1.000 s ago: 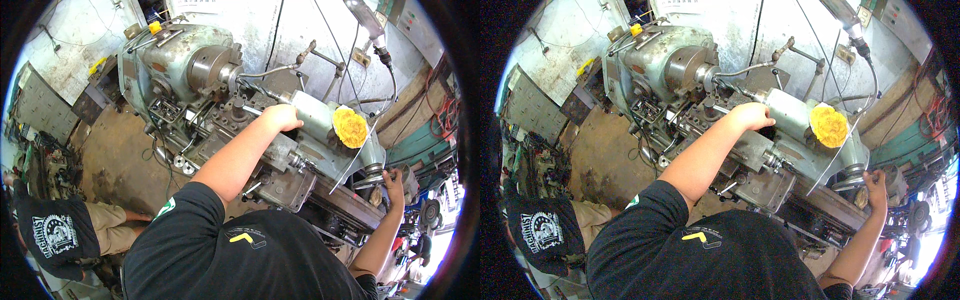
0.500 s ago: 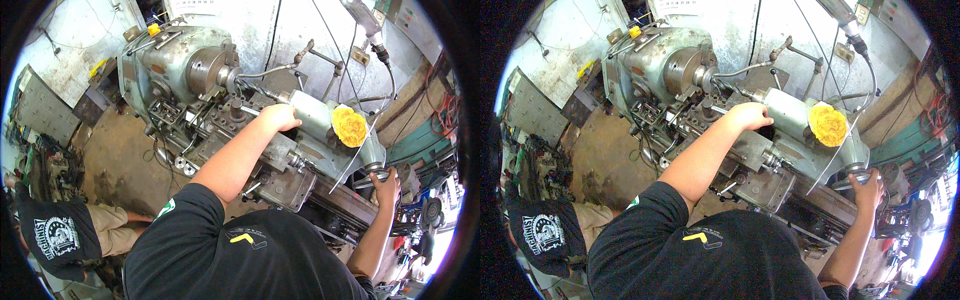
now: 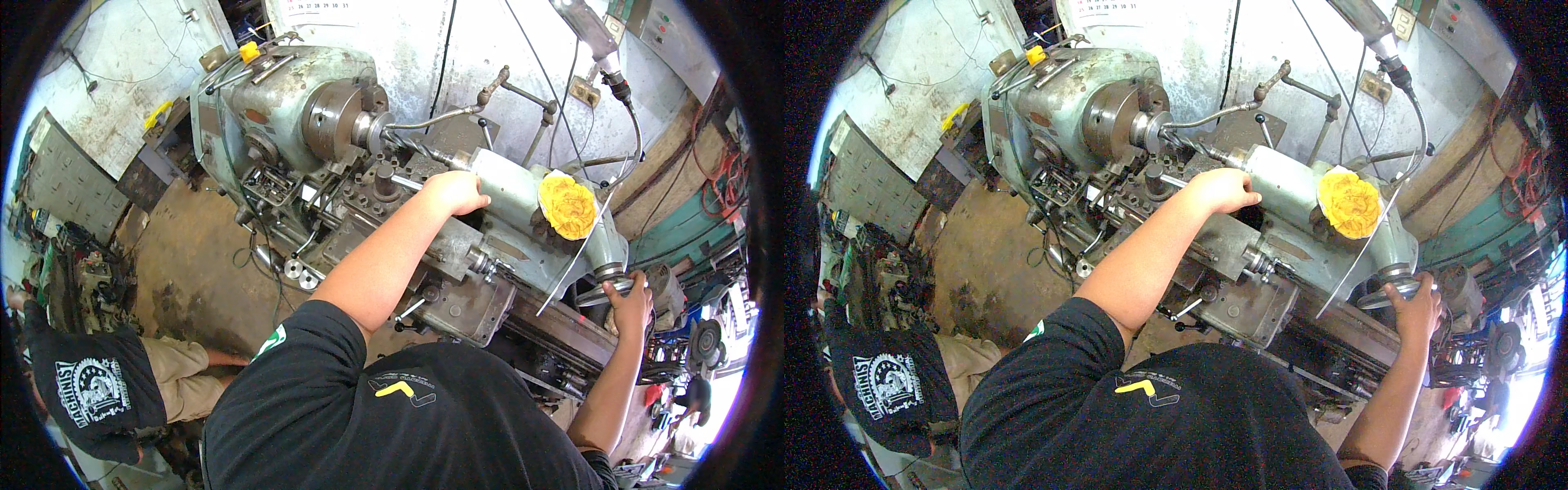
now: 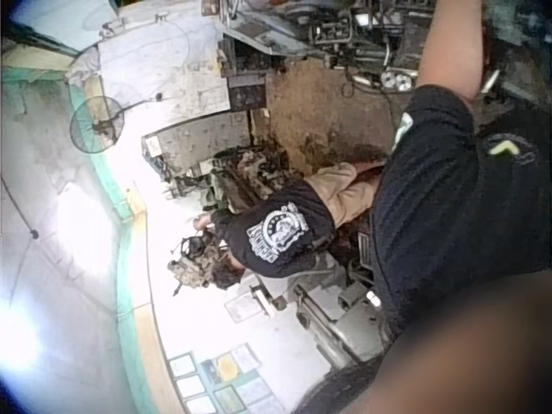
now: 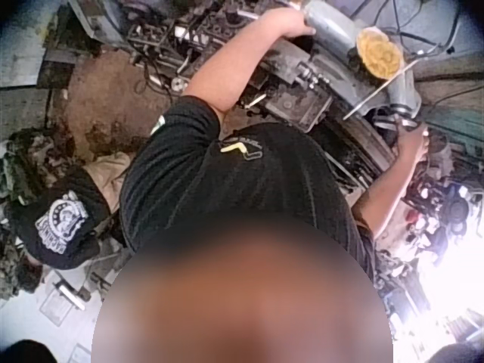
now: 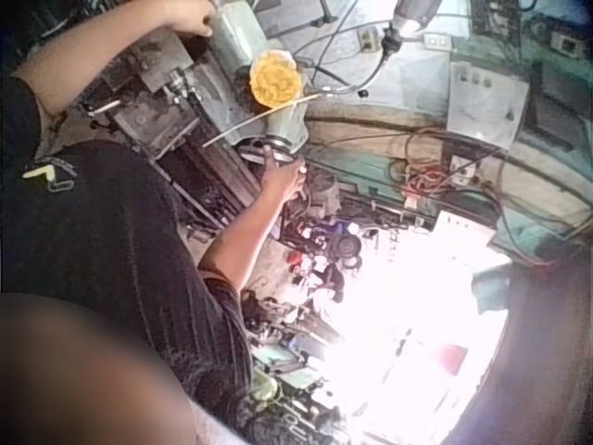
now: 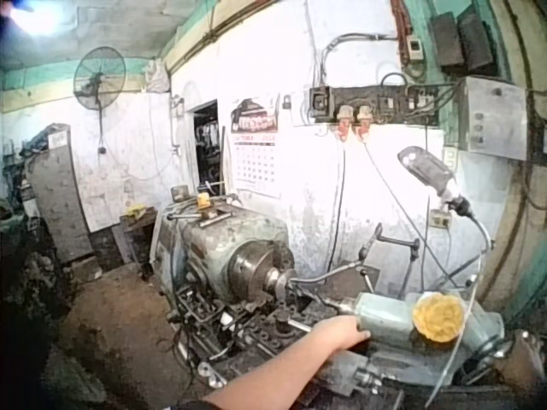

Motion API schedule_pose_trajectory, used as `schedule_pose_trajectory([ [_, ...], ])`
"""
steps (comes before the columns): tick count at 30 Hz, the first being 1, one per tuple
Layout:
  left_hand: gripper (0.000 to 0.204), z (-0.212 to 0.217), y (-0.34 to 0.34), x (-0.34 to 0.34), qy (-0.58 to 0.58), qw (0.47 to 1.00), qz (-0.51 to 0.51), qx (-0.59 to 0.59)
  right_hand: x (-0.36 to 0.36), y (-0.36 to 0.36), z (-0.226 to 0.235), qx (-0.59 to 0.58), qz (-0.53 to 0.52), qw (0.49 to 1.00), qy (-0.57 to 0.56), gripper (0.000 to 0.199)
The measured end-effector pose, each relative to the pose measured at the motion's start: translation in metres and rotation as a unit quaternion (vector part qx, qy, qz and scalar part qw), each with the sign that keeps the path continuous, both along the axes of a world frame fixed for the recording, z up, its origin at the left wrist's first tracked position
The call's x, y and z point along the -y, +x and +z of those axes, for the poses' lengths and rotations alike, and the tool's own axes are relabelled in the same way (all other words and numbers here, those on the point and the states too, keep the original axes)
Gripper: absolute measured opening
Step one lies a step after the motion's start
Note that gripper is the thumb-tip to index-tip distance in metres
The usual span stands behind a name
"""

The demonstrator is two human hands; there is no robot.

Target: The person operates a metal lathe, using both hands to turn the handwheels and adjust the tool carriage while a cylindrical metal workpiece rotates. Another person stands nearby and occasionally gestures.

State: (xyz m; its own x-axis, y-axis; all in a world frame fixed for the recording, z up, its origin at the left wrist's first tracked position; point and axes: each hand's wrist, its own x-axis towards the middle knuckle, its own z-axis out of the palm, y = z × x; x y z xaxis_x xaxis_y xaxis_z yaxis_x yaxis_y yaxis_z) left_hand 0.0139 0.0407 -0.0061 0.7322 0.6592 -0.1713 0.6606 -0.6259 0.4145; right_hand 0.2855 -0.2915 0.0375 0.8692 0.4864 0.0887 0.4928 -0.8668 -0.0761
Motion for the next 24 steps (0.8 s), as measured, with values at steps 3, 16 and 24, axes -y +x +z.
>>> schedule_pose_trajectory([
  [3, 0.050, 0.001, -0.001, 0.001, -0.001, 1.000, 0.002, 0.000, 0.000, 0.000, -0.001, 0.007, 0.001, 1.000, 0.003, 0.085],
  [16, 0.048, 0.004, -0.002, 0.004, -0.001, 1.000, 0.016, 0.002, -0.016, -0.056, -0.027, 0.144, -0.026, 0.988, -0.058, 0.095],
  [24, 0.048, 0.003, -0.003, 0.004, 0.007, 1.000, 0.009, 0.012, -0.015, -0.063, -0.034, 0.143, -0.020, 0.988, -0.059, 0.096],
])
